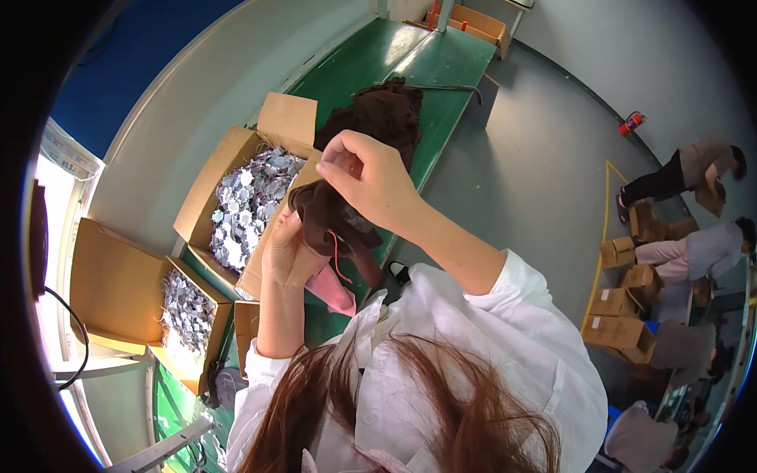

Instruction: The person wipes metal parts using a cloth, picking components from cardboard boxes on the workbench and cleaning them.

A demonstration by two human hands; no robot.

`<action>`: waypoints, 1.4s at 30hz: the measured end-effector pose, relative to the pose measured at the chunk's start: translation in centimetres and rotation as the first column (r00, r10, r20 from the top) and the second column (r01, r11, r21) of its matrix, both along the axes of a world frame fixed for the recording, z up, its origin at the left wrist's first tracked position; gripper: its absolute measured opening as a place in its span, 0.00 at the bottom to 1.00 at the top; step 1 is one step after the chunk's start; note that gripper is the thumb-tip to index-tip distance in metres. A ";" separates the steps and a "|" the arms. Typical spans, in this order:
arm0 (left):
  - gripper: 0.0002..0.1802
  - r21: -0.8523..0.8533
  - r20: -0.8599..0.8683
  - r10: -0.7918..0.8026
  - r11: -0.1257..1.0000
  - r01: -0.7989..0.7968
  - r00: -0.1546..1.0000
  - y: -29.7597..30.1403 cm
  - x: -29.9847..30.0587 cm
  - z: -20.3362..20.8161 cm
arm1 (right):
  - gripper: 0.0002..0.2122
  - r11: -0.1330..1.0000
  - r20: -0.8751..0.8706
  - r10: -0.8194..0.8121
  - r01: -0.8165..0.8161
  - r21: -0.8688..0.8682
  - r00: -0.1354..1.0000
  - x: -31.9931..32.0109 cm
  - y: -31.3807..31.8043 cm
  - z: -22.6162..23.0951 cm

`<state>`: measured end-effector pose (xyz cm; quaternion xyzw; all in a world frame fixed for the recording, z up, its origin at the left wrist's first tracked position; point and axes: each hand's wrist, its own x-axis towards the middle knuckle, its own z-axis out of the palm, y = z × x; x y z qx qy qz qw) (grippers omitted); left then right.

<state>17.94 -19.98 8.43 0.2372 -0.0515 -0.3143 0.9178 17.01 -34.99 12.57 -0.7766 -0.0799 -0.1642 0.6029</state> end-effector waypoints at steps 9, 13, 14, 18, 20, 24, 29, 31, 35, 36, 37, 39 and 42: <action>0.11 -0.047 -0.086 0.122 0.991 -0.126 0.989 0.1 0.6 -2.4 | 0.09 0.987 0.068 0.154 -0.149 -0.067 0.986 -2.7 0.3 -0.8; 0.10 -0.140 -0.122 0.072 0.986 -0.089 0.990 -0.1 -0.1 -1.1 | 0.08 0.992 0.037 0.115 -0.117 0.055 0.993 -2.0 0.2 -1.9; 0.10 -0.159 -0.111 0.066 0.984 -0.083 0.992 -0.2 -0.1 -1.0 | 0.08 0.992 0.035 0.116 -0.118 0.055 0.993 -2.1 0.3 -1.9; 0.10 -0.020 -0.128 0.138 0.990 -0.141 0.982 -0.5 -0.1 -0.7 | 0.05 0.937 -0.059 0.169 -0.141 0.318 0.984 -1.9 0.7 -1.5; 0.10 -0.066 -0.114 0.126 0.989 -0.134 0.986 -0.1 0.1 -1.6 | 0.04 0.909 -0.054 0.178 -0.143 0.391 0.982 -1.6 0.7 -1.6; 0.10 0.001 -0.080 0.232 0.973 -0.232 0.969 0.1 -0.1 -1.7 | 0.05 0.788 -0.140 0.265 -0.130 0.602 0.954 -1.0 0.4 -1.4; 0.10 -0.194 -0.053 0.313 0.928 -0.317 0.948 1.3 0.4 -3.3 | 0.05 0.631 -0.090 0.260 -0.099 0.770 0.961 0.0 0.3 -1.3; 0.10 -0.377 0.004 0.259 0.895 -0.238 0.966 1.3 0.7 -2.7 | 0.05 0.623 -0.011 0.281 -0.173 0.763 0.960 0.4 -0.6 -1.0; 0.12 -0.246 -0.121 0.352 0.895 -0.372 0.928 1.6 0.7 -2.1 | 0.05 0.617 0.018 0.310 -0.215 0.757 0.951 1.0 -1.0 -0.7; 0.13 -0.317 -0.038 0.285 0.905 -0.282 0.958 1.5 0.6 -2.0 | 0.05 0.616 0.018 0.313 -0.217 0.757 0.950 1.1 -0.9 -0.8; 0.15 -0.379 0.051 0.220 0.907 -0.185 0.974 1.4 0.5 -1.9 | 0.05 0.608 -0.001 0.342 -0.220 0.762 0.940 1.1 -0.8 -0.9; 0.17 -0.323 0.111 0.231 0.928 -0.185 0.967 0.9 0.2 -1.8 | 0.05 0.600 -0.020 0.373 -0.225 0.768 0.928 1.3 -0.5 -0.9; 0.21 -0.293 0.242 0.225 0.944 -0.150 0.944 0.8 0.4 -1.4 | 0.05 0.619 -0.027 0.381 -0.233 0.750 0.924 1.1 0.3 -0.6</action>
